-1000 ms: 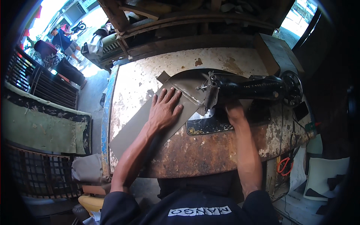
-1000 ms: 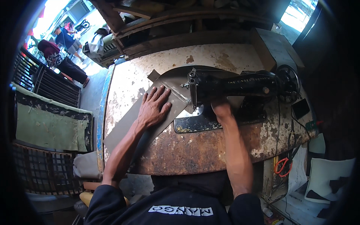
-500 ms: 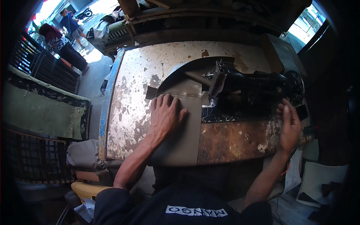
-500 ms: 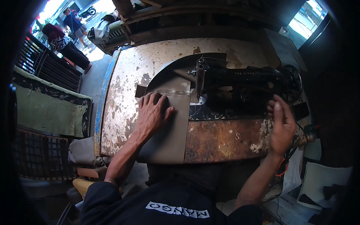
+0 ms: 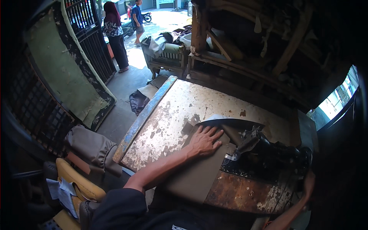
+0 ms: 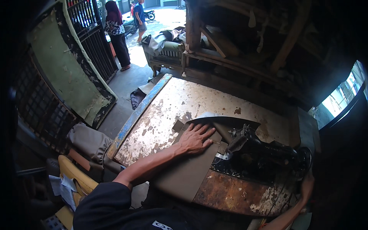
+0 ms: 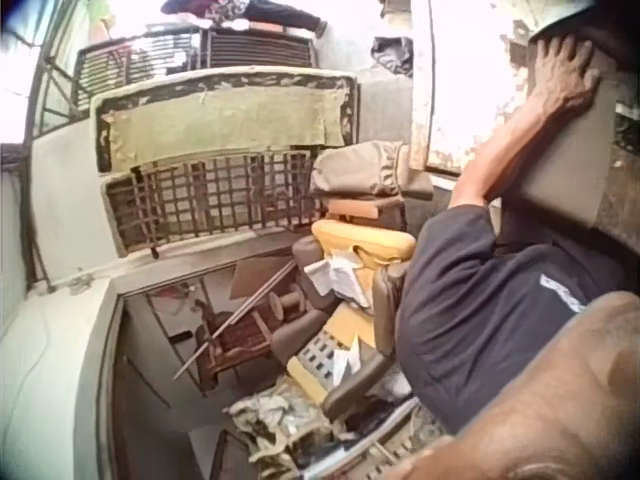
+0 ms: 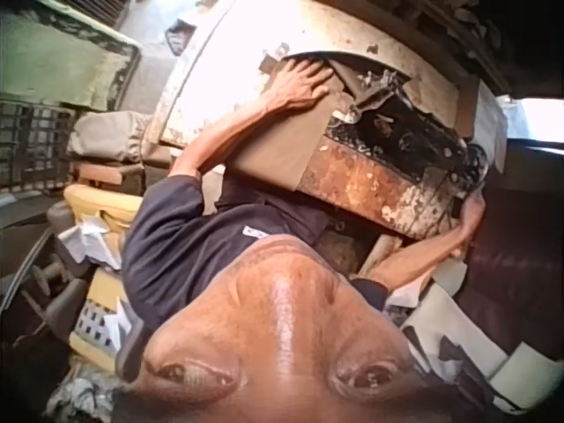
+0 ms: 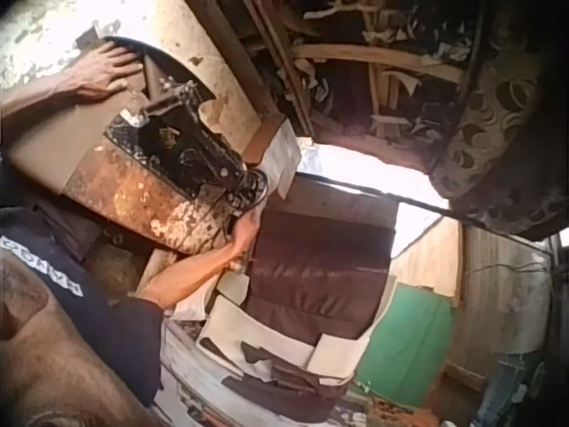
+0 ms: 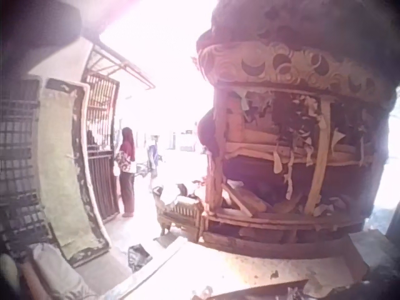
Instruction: The person sews pieces of upholstery fabric using a sewing machine and trims the excess fabric with shears.
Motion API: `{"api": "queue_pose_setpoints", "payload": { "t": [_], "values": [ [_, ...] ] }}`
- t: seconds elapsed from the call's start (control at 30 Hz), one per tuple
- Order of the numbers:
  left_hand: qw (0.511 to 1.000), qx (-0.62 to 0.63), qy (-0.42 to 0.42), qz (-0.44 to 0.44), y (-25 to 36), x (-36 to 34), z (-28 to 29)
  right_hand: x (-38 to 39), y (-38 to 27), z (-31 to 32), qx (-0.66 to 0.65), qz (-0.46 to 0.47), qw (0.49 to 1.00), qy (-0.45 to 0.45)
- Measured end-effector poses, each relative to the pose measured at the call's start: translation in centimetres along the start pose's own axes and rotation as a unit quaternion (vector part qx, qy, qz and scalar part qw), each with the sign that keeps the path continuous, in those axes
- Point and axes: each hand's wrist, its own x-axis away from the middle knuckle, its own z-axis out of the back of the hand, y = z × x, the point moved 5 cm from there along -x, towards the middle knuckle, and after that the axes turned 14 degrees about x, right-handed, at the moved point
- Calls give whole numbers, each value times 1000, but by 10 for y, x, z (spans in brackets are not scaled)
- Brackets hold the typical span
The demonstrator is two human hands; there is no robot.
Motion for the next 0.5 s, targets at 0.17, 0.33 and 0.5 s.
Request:
{"api": "queue_pose_setpoints", "payload": {
  "t": [0.17,0.33,0.5],
  "values": [
    [999,-22,-5,26,-22,6,12,-33,-80,43,-292,-172,939,58],
    [998,-35,-12,56,-48,12,33,-93,-66,-2,-208,-160,956,-130],
    [987,-68,32,144,-104,66,78,-104,-69,-1,-189,-118,972,-79]
  ]
}}
